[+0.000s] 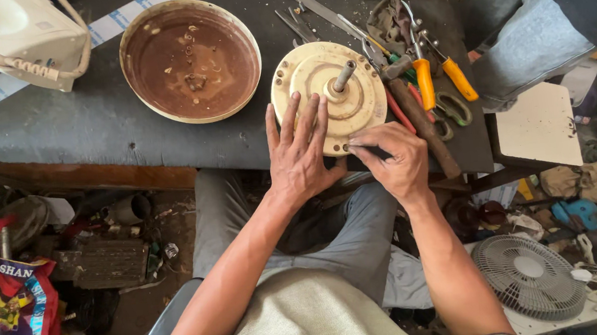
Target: The person assembles a circular electrical component by placing a stator into a housing, aligning parts, and using a hammer and screwdriver to secure the assembly. They handle multiple parts and tools on a cluttered workbench.
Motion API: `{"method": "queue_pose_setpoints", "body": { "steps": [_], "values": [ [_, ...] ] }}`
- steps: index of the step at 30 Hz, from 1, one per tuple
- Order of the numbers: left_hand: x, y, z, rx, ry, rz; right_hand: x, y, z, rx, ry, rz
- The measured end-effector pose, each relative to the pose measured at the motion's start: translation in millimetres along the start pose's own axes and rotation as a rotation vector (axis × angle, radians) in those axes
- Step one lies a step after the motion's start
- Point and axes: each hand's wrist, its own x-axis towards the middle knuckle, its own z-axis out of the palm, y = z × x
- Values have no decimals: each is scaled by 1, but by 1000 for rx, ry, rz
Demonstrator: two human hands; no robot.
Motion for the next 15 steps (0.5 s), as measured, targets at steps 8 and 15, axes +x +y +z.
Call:
{"method": "queue_pose_setpoints", "body": {
  "steps": [8, 15],
  "values": [
    [-1, -2, -4, 19, -14, 33, -2, 0, -1, -28, 8, -86],
    [-1, -12, -7, 66, -98, 90, 1, 1, -1, -83, -24, -166]
  ]
}}
